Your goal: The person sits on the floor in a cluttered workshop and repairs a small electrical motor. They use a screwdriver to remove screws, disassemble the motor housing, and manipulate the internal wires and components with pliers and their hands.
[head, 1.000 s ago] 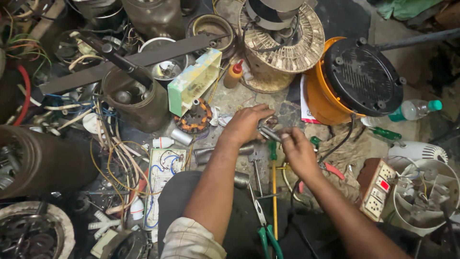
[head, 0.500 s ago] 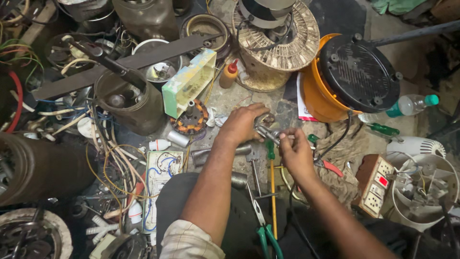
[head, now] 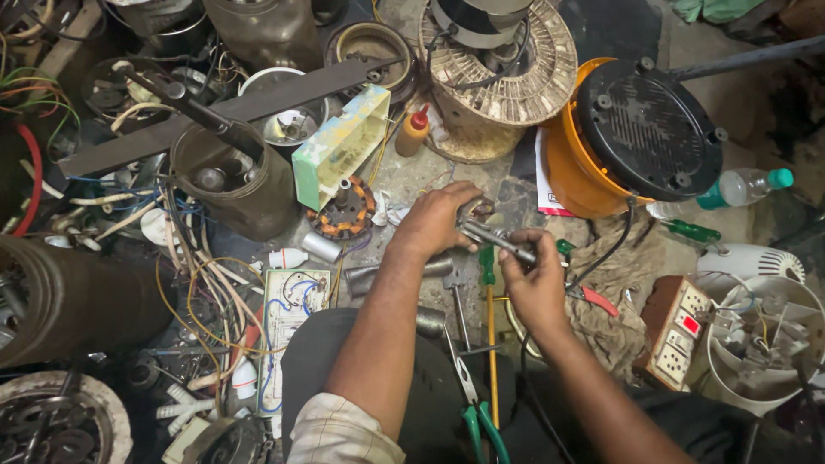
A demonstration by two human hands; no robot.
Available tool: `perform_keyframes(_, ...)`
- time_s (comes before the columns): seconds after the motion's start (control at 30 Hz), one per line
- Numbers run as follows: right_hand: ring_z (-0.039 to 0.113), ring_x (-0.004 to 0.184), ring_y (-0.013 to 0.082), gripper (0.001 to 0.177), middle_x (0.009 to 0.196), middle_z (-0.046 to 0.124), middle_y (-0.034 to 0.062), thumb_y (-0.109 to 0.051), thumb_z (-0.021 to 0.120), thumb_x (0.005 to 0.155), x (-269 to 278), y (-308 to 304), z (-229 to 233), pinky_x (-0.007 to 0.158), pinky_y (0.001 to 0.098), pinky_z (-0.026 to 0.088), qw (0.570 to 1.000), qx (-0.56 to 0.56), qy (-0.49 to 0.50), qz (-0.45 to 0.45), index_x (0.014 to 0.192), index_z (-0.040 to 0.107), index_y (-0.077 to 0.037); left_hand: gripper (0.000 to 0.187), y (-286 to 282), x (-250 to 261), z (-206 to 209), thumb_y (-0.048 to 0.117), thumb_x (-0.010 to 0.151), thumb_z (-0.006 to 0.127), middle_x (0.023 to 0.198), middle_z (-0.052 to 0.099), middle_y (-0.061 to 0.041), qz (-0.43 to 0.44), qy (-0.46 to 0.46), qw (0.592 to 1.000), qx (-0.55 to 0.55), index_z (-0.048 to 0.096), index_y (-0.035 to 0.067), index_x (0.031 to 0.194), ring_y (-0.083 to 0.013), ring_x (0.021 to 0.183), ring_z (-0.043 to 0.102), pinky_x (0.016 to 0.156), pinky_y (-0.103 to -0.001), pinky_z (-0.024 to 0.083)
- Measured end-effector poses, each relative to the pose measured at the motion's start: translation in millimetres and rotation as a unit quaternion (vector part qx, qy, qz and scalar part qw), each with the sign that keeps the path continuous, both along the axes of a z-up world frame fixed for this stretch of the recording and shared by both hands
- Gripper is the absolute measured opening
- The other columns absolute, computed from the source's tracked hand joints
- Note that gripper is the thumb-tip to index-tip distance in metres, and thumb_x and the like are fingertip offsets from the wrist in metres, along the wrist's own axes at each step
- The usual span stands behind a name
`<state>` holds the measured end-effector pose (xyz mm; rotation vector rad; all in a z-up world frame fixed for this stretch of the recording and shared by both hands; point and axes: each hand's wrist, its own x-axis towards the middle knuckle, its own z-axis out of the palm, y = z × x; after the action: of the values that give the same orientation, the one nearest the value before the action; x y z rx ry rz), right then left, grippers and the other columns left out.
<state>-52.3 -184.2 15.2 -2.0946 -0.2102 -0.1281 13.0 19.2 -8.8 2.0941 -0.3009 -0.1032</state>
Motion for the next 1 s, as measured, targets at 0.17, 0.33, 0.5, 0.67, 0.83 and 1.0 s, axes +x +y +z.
perform_keyframes(0.17, 0.055, 0.068, 0.013, 0.019, 0.078, 0.06, 0.0083, -0.022, 0.054, 0.114, 0, 3, 12, 0.062, 0.0282, 0.044, 0.983, -0.1, 0.122, -0.096, 0.11, 0.063, -0.006, 0.096, -2, 1, 4, 0.016, 0.049, 0.099, 0.149, 0.053, -0.005, 0.012, 0.026, 1.0, 0.006, 0.059, 0.014, 0.137, -0.0286, 0.134, 0.053, 0.112, -0.038, 0.041)
perform_keyframes(0.33, 0.057, 0.075, 0.0071, 0.019, 0.089, 0.064, 0.0032, -0.019, 0.06, 0.106, 0, 10, 21, 0.063, 0.025, 0.047, 0.999, -0.042, 0.02, -0.017, 0.115, 0.06, -0.003, 0.096, 1, -2, 7, 0.017, 0.05, 0.098, 0.149, 0.054, -0.005, 0.017, 0.029, 0.999, 0.005, 0.059, 0.013, 0.138, -0.028, 0.134, 0.054, 0.113, -0.037, 0.043)
perform_keyframes(0.5, 0.05, 0.057, 0.0068, 0.022, 0.08, 0.064, 0.0026, -0.021, 0.059, 0.101, 4, 15, 33, 0.048, 0.024, 0.04, 0.985, 0.01, 0.164, -0.058, 0.117, 0.062, -0.006, 0.096, 0, -1, 12, 0.018, 0.049, 0.099, 0.149, 0.053, -0.005, 0.017, 0.044, 0.999, 0.013, 0.06, 0.015, 0.137, -0.0287, 0.133, 0.054, 0.112, -0.037, 0.042)
perform_keyframes(0.67, 0.049, 0.061, 0.003, 0.022, 0.081, 0.062, 0.0011, -0.018, 0.06, 0.103, 4, 14, 33, 0.05, 0.0211, 0.039, 0.99, -0.006, 0.135, -0.048, 0.121, 0.064, -0.007, 0.096, 1, -1, 10, 0.017, 0.049, 0.099, 0.148, 0.054, -0.006, 0.016, 0.025, 1.0, 0.002, 0.06, 0.013, 0.136, -0.0295, 0.132, 0.054, 0.112, -0.038, 0.042)
perform_keyframes(0.83, 0.049, 0.059, 0.0042, 0.021, 0.085, 0.064, 0.0011, -0.015, 0.064, 0.1, 3, 11, 28, 0.048, 0.0231, 0.037, 0.992, -0.019, 0.119, -0.048, 0.118, 0.065, -0.005, 0.095, 0, -1, 7, 0.017, 0.049, 0.099, 0.147, 0.056, -0.006, 0.016, 0.013, 1.0, 0.007, 0.06, 0.012, 0.136, -0.0294, 0.131, 0.056, 0.111, -0.037, 0.044)
perform_keyframes(1.0, 0.054, 0.058, 0.0045, 0.022, 0.085, 0.066, 0.0011, -0.014, 0.062, 0.099, 1, 8, 30, 0.049, 0.0218, 0.044, 0.984, 0.04, 0.162, -0.061, 0.119, 0.066, -0.006, 0.095, 0, -1, 7, 0.018, 0.05, 0.099, 0.147, 0.056, -0.005, 0.021, 0.029, 0.999, 0.009, 0.06, 0.012, 0.136, -0.0294, 0.131, 0.056, 0.11, -0.038, 0.044)
